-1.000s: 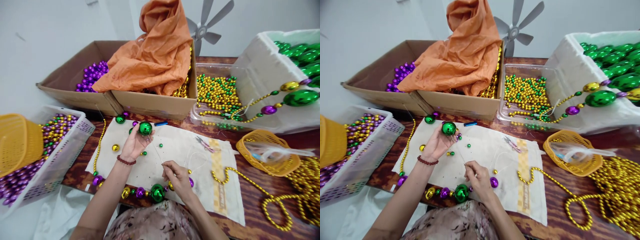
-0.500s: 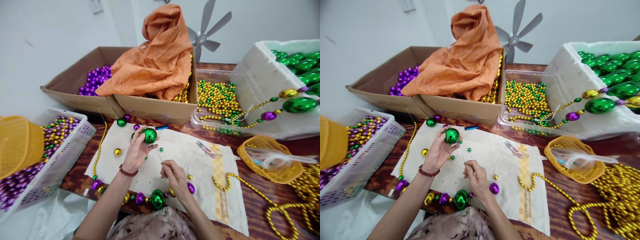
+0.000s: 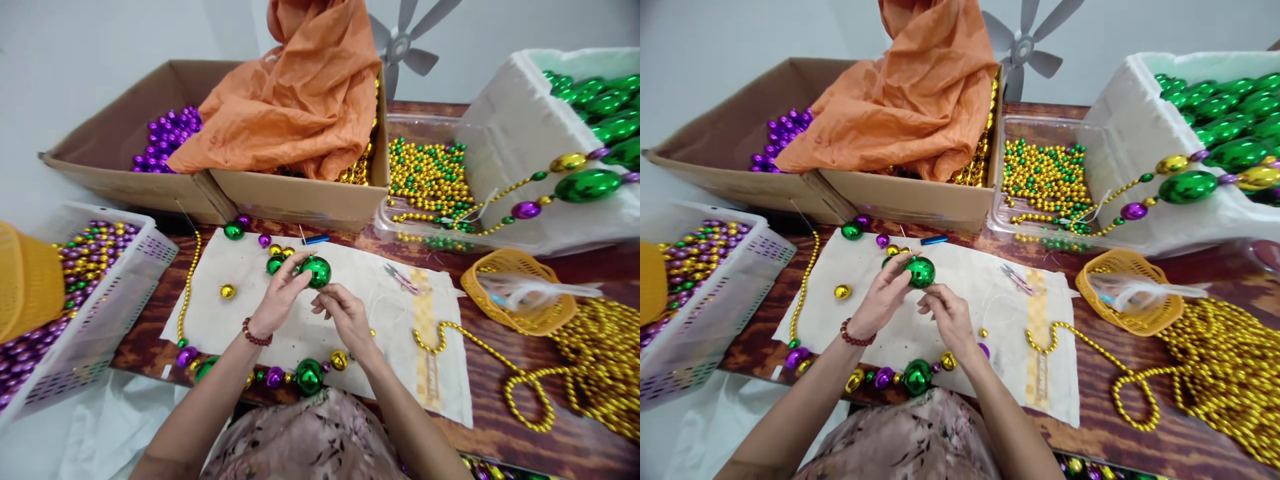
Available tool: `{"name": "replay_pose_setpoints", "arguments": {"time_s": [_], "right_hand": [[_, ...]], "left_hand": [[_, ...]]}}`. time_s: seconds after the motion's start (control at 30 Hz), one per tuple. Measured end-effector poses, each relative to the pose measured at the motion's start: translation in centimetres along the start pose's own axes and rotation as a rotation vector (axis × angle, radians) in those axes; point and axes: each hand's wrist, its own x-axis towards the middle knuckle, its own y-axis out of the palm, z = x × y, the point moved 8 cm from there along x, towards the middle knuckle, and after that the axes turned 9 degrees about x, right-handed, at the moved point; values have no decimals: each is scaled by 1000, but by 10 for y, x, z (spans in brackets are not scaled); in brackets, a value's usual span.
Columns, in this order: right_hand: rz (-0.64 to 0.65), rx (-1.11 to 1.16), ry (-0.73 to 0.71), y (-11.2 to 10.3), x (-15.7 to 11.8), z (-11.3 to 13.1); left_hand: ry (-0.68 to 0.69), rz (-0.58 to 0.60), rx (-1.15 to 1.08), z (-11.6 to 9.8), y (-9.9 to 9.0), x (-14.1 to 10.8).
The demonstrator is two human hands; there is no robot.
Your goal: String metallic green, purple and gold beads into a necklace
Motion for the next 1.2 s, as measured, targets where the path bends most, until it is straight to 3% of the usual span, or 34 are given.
{"name": "replay_pose_setpoints", "arguments": {"time_s": [0.1,0.2,0.27,0.33,0.53,0.63,0.77,0.87,0.97,1.07,1.2], "right_hand": [[-138,93,39,-27,4,3],[-248,125,30,-54,2,8],[-278,90,31,-66,-1,8],[-267,47,51,-71,-5,3],[-193,-18,109,-60,-9,-20],[-190,-42,115,-56,-11,-24],[-180,-53,122,-57,-14,-26],[-164,-57,136,-57,-16,-30],[-147,-71,124,-57,-16,-31],[-92,-85,88,-55,-16,-26],[11,-122,46,-52,-18,-15]], "left_hand": [[51,11,230,-3,-13,14],[144,-146,555,-8,-47,23],[218,-204,841,-11,-63,21],[245,-181,1090,-6,-68,15],[275,-145,1615,15,-45,4],[323,-102,1722,25,-32,11],[318,-48,1790,37,-33,24],[278,-28,1760,37,-38,29],[244,-76,1558,21,-42,28],[165,-144,997,3,-49,25],[-123,-113,62,13,-44,21]]}}
